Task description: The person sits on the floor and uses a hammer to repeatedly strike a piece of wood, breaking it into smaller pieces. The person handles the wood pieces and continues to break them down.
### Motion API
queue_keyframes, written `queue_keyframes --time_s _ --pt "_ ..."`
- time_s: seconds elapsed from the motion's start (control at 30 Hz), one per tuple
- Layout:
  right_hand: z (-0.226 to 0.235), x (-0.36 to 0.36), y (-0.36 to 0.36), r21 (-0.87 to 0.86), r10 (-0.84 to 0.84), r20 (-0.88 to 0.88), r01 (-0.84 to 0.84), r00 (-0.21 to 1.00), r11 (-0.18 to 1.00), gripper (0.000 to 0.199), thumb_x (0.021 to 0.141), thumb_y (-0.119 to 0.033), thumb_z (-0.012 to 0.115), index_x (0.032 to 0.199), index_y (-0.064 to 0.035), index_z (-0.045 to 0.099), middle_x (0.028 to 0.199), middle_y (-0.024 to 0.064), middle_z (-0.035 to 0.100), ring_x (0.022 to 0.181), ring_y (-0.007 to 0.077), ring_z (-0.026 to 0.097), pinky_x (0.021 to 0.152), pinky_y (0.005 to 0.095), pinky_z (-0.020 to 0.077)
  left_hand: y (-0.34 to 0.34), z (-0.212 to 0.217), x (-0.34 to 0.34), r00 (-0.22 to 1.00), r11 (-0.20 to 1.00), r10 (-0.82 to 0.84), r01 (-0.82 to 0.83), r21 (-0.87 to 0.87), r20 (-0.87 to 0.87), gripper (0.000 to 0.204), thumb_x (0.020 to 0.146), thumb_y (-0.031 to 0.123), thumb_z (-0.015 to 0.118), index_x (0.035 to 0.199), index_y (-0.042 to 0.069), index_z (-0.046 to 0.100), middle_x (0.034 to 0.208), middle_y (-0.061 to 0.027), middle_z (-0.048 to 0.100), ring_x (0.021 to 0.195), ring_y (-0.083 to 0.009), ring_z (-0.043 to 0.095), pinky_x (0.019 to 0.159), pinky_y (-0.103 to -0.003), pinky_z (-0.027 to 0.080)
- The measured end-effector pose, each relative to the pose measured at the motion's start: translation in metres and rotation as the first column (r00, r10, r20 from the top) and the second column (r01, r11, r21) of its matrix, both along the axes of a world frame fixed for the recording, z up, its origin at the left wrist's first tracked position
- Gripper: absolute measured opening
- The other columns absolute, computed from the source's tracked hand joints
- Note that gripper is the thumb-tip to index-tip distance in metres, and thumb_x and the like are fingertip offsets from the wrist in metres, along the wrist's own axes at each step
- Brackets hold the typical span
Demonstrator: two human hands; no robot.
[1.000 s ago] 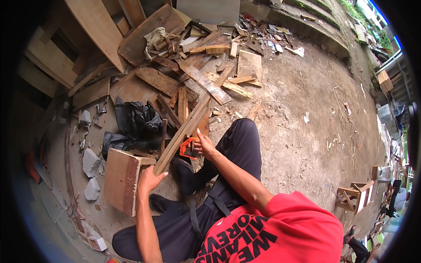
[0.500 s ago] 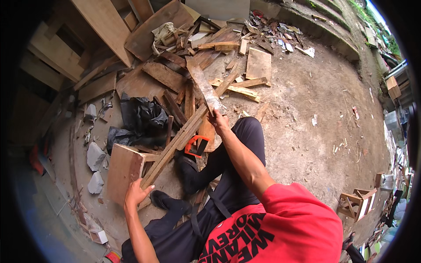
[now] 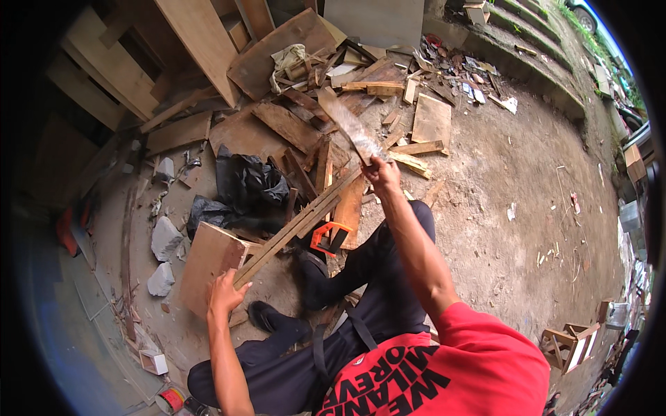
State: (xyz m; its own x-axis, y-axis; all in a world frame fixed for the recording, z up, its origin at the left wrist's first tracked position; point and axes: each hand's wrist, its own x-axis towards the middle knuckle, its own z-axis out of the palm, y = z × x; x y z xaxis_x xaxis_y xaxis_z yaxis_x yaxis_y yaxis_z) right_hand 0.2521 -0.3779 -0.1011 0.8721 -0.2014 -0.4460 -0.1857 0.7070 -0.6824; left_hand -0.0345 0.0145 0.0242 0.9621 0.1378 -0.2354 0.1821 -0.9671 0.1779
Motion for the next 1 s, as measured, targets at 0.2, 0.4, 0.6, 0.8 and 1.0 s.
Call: queue_keyframes --time_s 0.2,0.4,0.6,0.8,1.0 --pt "0.133 0.04 0.0 0.098 0.023 0.439 -0.074 0.898 0.992 0.064 0.089 0.0 0.063 0.139 0.0056 0.024 0.127 0.0311 0.045 0.112 0.0406 0.058 0.089 0.0484 0.0609 0.006 -0.009 -0.01 0.999 0.999 0.032 -0.032 -0.003 -0.024 0.048 0.077 0.04 0.076 0.106 0.004 0.063 0.098 -0.0223 0.069 0.096 -0.0427 0.064 0.081 -0.051 0.05" --pt "0.162 0.172 -0.009 -0.111 0.002 0.347 0.04 0.938 0.993 0.039 0.089 -0.01 0.072 0.111 0.0077 0.045 0.11 0.0194 0.057 0.09 0.0267 0.065 0.084 0.0378 0.0623 0.001 0.0 -0.009 0.996 0.997 0.056 -0.059 -0.044 -0.062 0.053 0.077 0.041 0.076 0.111 0.002 0.063 0.102 -0.0237 0.069 0.099 -0.0421 0.064 0.085 -0.049 0.05" --pt "0.033 0.143 -0.028 -0.792 -0.204 0.106 0.207 0.973 0.574 0.071 0.081 -0.032 0.077 0.126 0.0133 0.046 0.123 0.0269 0.057 0.11 0.0302 0.058 0.095 0.0397 0.0463 -0.003 -0.001 -0.013 0.999 0.998 0.039 -0.04 -0.057 -0.016 0.049 0.077 0.039 0.077 0.106 0.002 0.063 0.102 -0.024 0.069 0.098 -0.0425 0.065 0.086 -0.049 0.05" --pt "-0.106 -0.074 0.033 -0.672 0.053 -0.096 -0.105 0.994 0.733 0.072 0.086 -0.044 0.073 0.128 0.0049 0.041 0.098 0.0133 0.058 0.091 0.0208 0.059 0.077 0.0344 0.0508 -0.007 -0.001 -0.016 1.0 0.997 0.025 -0.025 -0.071 -0.008 0.044 0.078 0.038 0.075 0.101 0.002 0.062 0.097 -0.0236 0.069 0.095 -0.0427 0.065 0.082 -0.05 0.05" --pt "-0.102 -0.106 0.085 -0.058 0.448 -0.212 -0.468 0.869 0.882 0.071 0.091 -0.051 0.064 0.13 0.0061 0.045 0.107 0.0148 0.06 0.087 0.0213 0.065 0.071 0.0323 0.057 -0.016 0.005 -0.02 0.997 0.999 -0.044 0.044 -0.008 0.057 0.043 0.079 0.038 0.074 0.097 0.002 0.061 0.092 -0.0231 0.068 0.091 -0.0416 0.065 0.079 -0.05 0.051"
